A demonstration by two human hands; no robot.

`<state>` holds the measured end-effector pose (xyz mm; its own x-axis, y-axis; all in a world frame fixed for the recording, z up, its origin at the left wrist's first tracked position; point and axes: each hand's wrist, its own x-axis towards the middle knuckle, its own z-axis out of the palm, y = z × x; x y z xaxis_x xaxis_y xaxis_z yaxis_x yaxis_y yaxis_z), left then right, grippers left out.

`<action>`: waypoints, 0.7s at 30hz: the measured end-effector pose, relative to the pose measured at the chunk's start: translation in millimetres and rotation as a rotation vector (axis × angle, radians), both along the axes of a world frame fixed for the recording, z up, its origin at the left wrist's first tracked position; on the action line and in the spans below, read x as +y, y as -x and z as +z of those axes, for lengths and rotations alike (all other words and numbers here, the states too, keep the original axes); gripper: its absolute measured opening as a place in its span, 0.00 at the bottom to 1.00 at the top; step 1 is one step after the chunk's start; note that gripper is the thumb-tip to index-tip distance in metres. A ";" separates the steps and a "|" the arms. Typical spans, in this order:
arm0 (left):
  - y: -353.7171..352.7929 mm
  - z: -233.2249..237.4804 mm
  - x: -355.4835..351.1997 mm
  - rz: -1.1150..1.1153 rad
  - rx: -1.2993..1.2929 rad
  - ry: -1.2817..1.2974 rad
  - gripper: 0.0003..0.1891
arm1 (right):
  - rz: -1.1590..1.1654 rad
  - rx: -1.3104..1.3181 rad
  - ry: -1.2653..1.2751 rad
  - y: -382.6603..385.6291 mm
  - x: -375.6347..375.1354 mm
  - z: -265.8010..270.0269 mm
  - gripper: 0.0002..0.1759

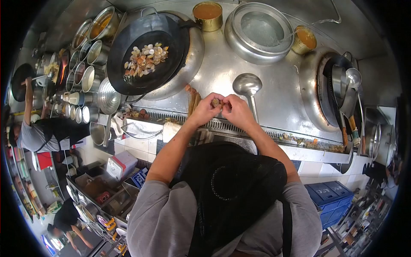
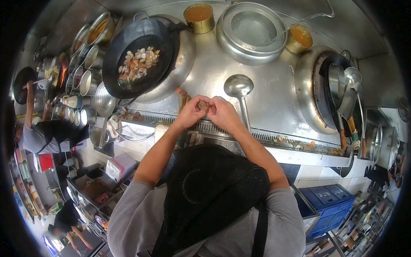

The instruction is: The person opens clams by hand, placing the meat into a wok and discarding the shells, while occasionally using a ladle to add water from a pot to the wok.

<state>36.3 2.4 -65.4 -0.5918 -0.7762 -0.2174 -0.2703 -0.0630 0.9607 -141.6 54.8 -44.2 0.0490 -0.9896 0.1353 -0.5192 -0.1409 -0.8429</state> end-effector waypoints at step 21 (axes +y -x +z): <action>-6.7 206.5 18.9 -0.060 0.187 0.409 0.29 | -0.403 0.289 0.035 82.4 48.4 -59.7 0.26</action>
